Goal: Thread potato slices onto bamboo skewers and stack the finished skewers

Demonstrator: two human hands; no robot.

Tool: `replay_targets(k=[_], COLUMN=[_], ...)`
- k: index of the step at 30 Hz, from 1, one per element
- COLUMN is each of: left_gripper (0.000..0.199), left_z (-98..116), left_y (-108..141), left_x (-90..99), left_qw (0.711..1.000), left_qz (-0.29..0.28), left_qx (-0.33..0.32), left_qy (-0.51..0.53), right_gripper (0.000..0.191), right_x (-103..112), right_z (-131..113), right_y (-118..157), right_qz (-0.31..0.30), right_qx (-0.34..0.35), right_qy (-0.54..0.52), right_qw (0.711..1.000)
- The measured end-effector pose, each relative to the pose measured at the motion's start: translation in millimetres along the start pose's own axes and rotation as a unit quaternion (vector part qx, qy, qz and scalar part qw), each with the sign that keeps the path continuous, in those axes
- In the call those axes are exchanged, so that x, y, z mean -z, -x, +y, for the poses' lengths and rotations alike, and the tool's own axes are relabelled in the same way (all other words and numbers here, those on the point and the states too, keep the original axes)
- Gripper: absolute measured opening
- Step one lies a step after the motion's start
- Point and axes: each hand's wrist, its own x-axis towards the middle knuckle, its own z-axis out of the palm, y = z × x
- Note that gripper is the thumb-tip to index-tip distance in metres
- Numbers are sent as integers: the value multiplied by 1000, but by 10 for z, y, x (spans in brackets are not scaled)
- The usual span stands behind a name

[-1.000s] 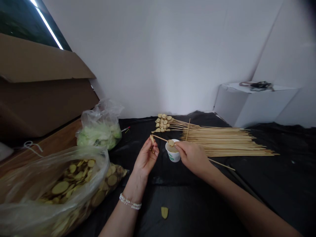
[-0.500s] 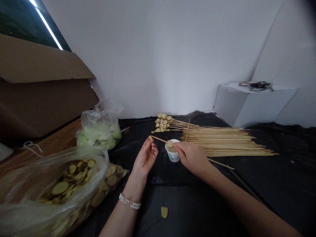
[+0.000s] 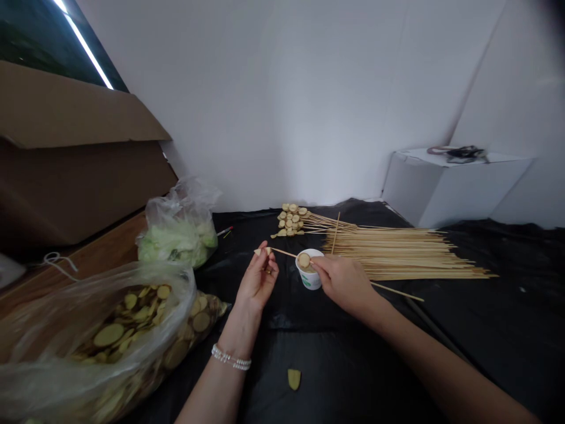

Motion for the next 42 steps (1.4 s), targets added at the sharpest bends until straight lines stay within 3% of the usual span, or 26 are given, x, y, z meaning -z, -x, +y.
replay_targets(k=[6,18,26,30,42], left_gripper=[18,9,24,25,18], left_z=[-7,-16,49,49,-11], left_y=[-31,-2,-14,1,-58], left_x=[14,-6,34,24,18], left_qw=[997,994,996,994,999], left_qz=[29,16,-34,-46,27], left_qx=[-54,-76,48,61,-39], left_qy=[-45,-79,60,76,-24], right_gripper=[28,22,25,25,26], right_x=[0,19,36,40,26], right_z=[-9,-28,-47,-52,-30], right_y=[6,-2,15,26,29], right_qz=[0,-4,-1,1,8], right_qx=[12,-1,22,30,28], right_qy=[9,26,9,1,13], right_qw=[1000,1000,1000,1000,1000])
